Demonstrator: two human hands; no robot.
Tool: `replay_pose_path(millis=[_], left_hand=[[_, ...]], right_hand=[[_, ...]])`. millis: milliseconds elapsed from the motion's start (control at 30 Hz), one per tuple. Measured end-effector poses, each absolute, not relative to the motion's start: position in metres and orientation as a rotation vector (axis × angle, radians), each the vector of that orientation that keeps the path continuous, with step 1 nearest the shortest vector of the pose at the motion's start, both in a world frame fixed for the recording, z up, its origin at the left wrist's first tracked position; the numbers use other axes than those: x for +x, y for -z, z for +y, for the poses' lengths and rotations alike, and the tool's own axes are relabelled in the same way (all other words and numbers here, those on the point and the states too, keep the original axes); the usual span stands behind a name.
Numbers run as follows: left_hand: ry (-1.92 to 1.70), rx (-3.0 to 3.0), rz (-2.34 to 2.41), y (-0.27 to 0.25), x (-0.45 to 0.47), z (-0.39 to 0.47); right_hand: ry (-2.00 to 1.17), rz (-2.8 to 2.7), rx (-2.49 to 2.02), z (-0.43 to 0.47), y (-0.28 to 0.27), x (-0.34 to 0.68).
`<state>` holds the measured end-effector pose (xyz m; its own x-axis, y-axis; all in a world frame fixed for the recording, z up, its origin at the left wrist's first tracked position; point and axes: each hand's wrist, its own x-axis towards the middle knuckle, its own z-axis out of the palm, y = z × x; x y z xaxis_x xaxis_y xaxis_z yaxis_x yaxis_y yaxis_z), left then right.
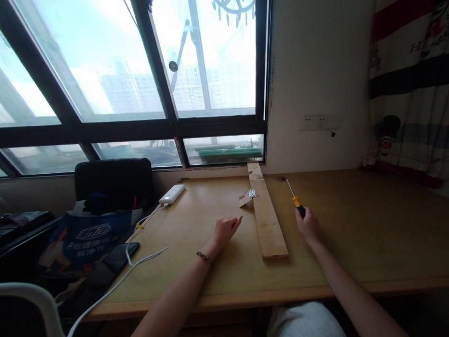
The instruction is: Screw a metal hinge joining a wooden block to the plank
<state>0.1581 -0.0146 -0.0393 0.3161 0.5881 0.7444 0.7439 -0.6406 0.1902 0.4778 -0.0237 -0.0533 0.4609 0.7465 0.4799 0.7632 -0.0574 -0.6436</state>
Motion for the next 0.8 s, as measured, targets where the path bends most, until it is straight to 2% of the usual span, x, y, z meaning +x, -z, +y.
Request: replay_pose_path(millis=[333,800], left_hand=[[1.142,-2.393,-1.227,0.035,0.156,-0.0213],[1.123,-2.412,-1.258,0.0378,0.1553,-0.0182]], right_hand=[[0.011,-1.305,-2.219,-0.026,0.0485,0.488],[0.076,-1.365,-2.287,-0.0281,0.049,0.4873]])
